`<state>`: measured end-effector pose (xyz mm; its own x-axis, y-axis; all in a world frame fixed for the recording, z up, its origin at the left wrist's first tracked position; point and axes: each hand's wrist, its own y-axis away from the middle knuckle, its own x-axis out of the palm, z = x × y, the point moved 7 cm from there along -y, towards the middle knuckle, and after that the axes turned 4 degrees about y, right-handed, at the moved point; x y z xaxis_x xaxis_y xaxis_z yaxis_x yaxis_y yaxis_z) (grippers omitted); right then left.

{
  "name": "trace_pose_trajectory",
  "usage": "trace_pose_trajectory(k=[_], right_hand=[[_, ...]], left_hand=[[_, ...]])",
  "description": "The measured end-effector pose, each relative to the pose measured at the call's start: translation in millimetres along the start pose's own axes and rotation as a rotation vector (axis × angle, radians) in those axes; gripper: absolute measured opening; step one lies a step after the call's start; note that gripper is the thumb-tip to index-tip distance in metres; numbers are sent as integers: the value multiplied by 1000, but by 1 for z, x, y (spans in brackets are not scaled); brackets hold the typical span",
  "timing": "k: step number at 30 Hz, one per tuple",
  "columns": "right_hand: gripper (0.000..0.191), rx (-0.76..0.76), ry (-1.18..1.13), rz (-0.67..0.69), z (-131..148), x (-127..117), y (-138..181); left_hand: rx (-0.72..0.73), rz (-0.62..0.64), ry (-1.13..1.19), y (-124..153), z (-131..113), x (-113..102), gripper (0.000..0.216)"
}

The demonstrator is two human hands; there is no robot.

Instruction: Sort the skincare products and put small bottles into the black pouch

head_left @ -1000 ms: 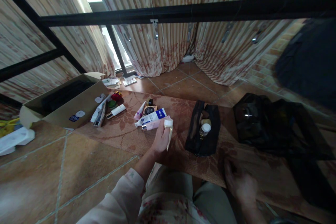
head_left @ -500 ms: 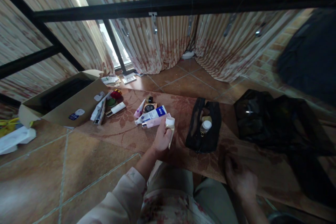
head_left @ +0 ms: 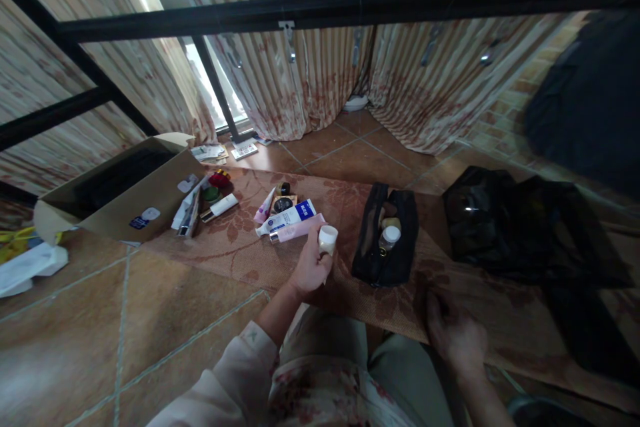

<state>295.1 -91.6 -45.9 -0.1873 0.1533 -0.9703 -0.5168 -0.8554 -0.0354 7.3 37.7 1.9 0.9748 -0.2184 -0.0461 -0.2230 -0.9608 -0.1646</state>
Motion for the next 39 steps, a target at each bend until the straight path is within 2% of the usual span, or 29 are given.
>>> trace_pose_trajectory(k=[4, 8, 13, 21, 25, 31, 39], right_hand=[[36, -11, 5, -17, -1, 1, 0], [36, -27, -12, -25, -2, 2, 0], [37, -25, -10, -27, 0, 0, 0], [36, -11, -10, -16, 0, 0, 0], [37, -13, 13, -20, -1, 0, 0], [37, -34, 13, -23, 2, -1, 1], [34, -43, 37, -52, 2, -2, 0]], left_hand=[[19, 57, -107, 3, 1, 4, 76], [33, 99, -151, 5, 4, 7, 79], [62, 100, -128, 7, 5, 5, 71], [54, 78, -217, 17, 10, -4, 59], [79, 101, -195, 19, 7, -3, 57], [85, 34, -196, 20, 3, -14, 58], [96, 105, -136, 32, 20, -5, 69]])
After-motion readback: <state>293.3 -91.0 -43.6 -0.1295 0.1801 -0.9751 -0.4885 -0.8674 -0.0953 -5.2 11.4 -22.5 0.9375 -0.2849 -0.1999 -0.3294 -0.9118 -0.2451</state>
